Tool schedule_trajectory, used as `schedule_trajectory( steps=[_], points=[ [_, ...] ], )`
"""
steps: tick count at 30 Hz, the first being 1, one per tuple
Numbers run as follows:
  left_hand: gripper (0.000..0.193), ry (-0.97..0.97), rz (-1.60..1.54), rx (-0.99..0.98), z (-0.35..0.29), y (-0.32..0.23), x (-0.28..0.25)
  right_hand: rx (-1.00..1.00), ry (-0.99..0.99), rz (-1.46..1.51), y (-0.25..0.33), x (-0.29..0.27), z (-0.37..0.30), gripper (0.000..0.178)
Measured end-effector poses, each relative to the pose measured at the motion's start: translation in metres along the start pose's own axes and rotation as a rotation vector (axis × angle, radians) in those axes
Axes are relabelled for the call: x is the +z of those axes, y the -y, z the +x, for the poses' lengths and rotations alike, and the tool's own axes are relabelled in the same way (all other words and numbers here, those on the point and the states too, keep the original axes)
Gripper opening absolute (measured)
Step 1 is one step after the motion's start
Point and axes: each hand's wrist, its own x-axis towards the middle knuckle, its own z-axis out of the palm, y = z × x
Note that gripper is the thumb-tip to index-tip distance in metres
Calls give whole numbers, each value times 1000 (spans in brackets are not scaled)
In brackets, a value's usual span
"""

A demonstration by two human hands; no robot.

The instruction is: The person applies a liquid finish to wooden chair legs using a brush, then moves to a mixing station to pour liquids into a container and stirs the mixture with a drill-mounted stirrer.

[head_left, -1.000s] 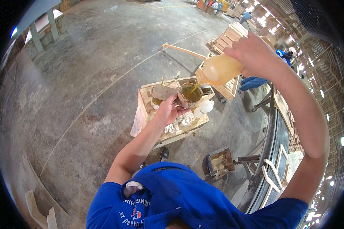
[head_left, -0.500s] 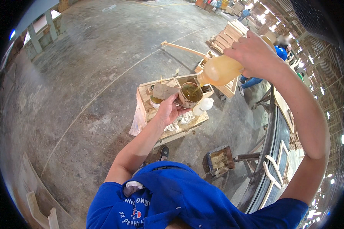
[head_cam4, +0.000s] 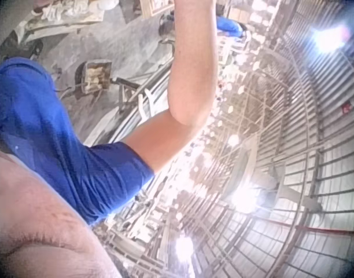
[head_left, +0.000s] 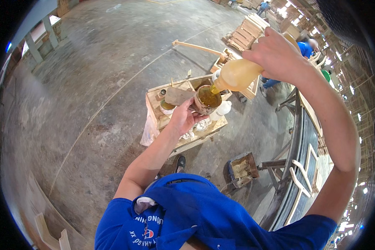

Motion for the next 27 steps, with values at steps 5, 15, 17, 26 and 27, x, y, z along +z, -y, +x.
schedule_trajectory(
  steps=[5,15,17,26,27],
  points=[
    [42,7,-6,-1,0,0,3,13,5,55,-1,12,-4,31],
    [43,-12,1,12,4,-2,-1,126,46,460,-1,50,-15,37],
    [41,-1,-18,9,4,0,-4,165,122,640,-2,62,-17,44],
    [40,-66,71,-71,10,15,-29,220,722,1733,31,168,-27,68],
    [40,-60,50,-97,13,19,-33,282,742,1905,40,188,-38,68]
  ],
)
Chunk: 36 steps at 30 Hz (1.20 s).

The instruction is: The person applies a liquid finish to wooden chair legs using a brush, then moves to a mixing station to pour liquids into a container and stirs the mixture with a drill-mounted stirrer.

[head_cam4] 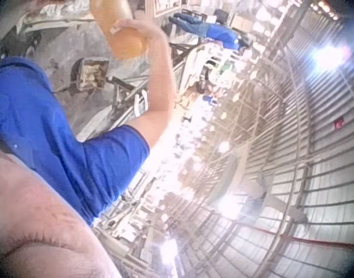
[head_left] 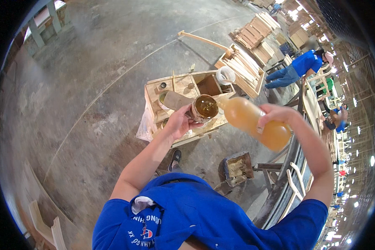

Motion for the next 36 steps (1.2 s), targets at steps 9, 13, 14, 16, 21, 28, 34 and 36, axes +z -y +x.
schedule_trajectory(
  steps=[9,13,14,16,21,28,34,36],
  points=[
    [37,-10,-34,-131,10,20,-26,-432,607,1324,-103,130,60,86],
    [37,-18,-45,-183,20,21,-20,-739,826,1525,-113,165,88,92],
    [37,-15,-36,-186,21,22,-20,-774,877,1555,-112,169,92,93],
    [38,-16,-26,-195,25,22,-19,-849,975,1612,-108,176,98,95],
    [38,-32,-24,-214,32,22,-15,-986,942,1575,-109,180,112,94],
    [40,3,-1,-206,45,22,-21,-916,796,1426,-116,156,113,97],
    [40,-69,46,-101,61,18,-38,-635,116,914,-117,98,118,83],
    [41,-153,-35,-45,60,13,-51,-763,-92,830,-104,82,134,79]
  ],
)
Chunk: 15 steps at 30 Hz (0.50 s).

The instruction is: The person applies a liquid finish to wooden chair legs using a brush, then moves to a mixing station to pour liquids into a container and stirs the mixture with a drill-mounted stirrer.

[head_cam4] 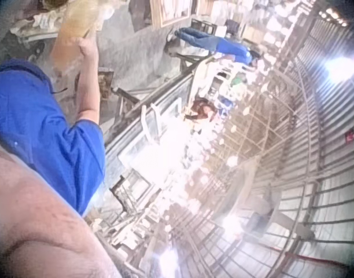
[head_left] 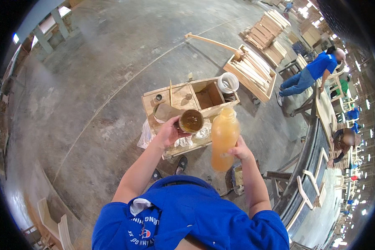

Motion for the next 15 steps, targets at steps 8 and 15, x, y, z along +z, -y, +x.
schedule_trajectory(
  steps=[8,15],
  points=[
    [41,-254,-165,382,-66,-24,-57,-311,-336,-170,-37,-60,153,77],
    [42,-465,-281,590,-141,-7,-76,-395,-640,-295,-132,-101,258,69]
  ],
)
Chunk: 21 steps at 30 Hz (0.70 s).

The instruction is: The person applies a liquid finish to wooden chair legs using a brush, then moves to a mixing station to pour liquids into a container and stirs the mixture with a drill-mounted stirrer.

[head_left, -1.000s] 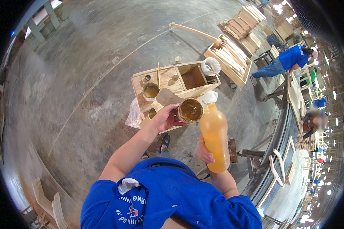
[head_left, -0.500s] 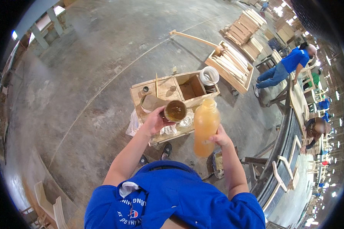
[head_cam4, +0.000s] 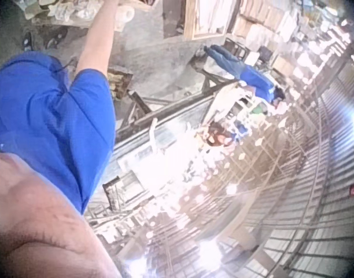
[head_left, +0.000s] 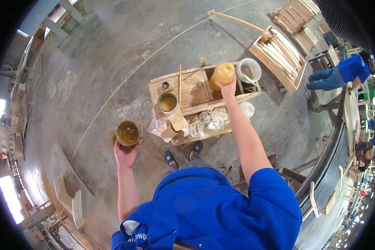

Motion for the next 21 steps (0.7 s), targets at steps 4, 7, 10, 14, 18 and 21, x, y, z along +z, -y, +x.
schedule_trajectory(
  steps=[4,7,10,14,18,21],
  points=[
    [41,-60,-4,105,-25,4,-7,205,184,-237,-10,5,7,67],
    [41,-121,-16,125,-32,10,-11,327,362,-291,-1,-5,-6,58],
    [41,-96,-8,111,-19,17,-2,169,144,63,1,-30,-41,49],
    [42,-73,24,71,-7,17,19,209,408,-472,-12,-74,-103,49],
    [44,-59,55,42,1,16,43,-230,418,-1122,-33,-68,-134,51],
    [44,-28,70,-25,13,9,66,-148,426,-1141,-63,-81,-124,47]
  ],
)
